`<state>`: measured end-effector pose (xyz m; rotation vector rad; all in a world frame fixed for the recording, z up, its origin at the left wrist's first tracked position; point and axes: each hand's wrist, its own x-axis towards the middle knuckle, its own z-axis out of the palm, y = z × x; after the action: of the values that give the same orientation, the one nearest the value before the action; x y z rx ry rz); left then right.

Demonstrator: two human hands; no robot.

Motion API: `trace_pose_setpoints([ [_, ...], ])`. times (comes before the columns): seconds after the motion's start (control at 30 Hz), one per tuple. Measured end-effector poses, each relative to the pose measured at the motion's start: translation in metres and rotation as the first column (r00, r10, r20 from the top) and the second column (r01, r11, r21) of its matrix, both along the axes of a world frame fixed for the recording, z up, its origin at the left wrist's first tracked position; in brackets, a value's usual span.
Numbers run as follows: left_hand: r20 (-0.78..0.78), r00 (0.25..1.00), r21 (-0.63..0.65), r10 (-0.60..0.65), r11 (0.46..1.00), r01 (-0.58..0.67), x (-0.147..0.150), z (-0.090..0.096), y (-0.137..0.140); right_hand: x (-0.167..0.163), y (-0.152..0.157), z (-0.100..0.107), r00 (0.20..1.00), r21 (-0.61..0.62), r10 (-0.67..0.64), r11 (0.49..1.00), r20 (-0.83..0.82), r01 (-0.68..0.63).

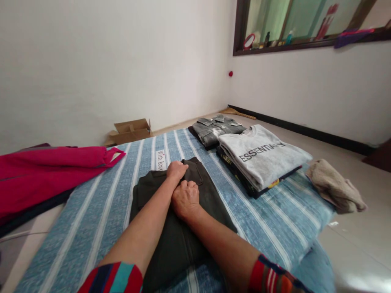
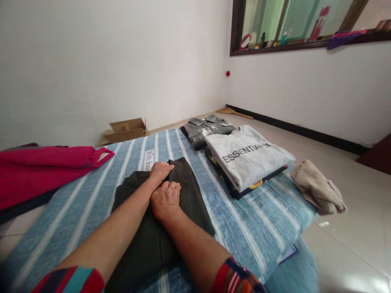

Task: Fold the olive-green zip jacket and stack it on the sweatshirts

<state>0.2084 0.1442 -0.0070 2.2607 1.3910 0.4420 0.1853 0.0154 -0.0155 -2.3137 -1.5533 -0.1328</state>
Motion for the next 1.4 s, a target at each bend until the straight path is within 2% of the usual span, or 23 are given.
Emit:
trace_pose_setpoints([
  [0.1,-0.005,1.000,0.049,-0.019,0.999,0.019,-0.009,0.007,-0.009,0.002,0.000,0.001,1.000,0.002,0.004,1.000,-0.017,-0.004],
  [0.3,0.185,0.975,0.180,-0.124,0.979,0.091,-0.056,0.005,-0.022,0.006,-0.003,0.001,1.000,-0.028,0.012,1.000,-0.015,-0.013],
  [0.4,0.076,0.988,0.263,-0.133,0.959,0.109,-0.083,-0.006,-0.027,0.006,-0.004,0.001,1.000,-0.040,0.023,0.999,0.001,-0.023],
  [0.53,-0.147,0.972,0.360,-0.185,0.905,0.227,-0.103,-0.021,-0.034,0.007,-0.005,0.000,1.000,-0.009,0.022,1.000,-0.007,-0.022],
  [0.63,-0.262,0.951,0.358,-0.166,0.898,0.255,-0.107,-0.029,-0.036,0.008,-0.005,0.000,1.000,0.018,0.018,1.000,-0.012,-0.017],
  [0.73,-0.309,0.938,0.352,-0.157,0.897,0.266,-0.106,-0.033,-0.035,0.007,-0.005,-0.001,1.000,0.015,0.023,1.000,-0.015,-0.022],
  [0.93,-0.302,0.937,0.364,-0.174,0.888,0.282,-0.107,-0.037,-0.029,0.007,-0.007,0.002,0.999,-0.027,0.030,0.999,-0.021,-0.031],
  [1.07,-0.295,0.937,0.334,-0.189,0.898,0.286,-0.108,-0.035,-0.030,0.008,-0.013,0.007,0.999,-0.040,0.032,0.999,-0.017,-0.032],
  [1.2,-0.252,0.950,0.364,-0.183,0.892,0.269,-0.112,-0.032,-0.036,0.008,-0.022,0.009,0.999,-0.024,0.048,0.999,-0.007,-0.048],
  [1.3,-0.256,0.956,0.401,-0.143,0.884,0.240,-0.119,-0.029,-0.046,0.011,-0.028,0.009,0.998,-0.015,0.063,0.998,-0.024,-0.063],
  [1.4,-0.304,0.952,0.385,-0.043,0.908,0.164,-0.126,-0.026,-0.061,0.016,-0.033,0.007,0.995,-0.037,0.097,0.995,-0.027,-0.098],
])
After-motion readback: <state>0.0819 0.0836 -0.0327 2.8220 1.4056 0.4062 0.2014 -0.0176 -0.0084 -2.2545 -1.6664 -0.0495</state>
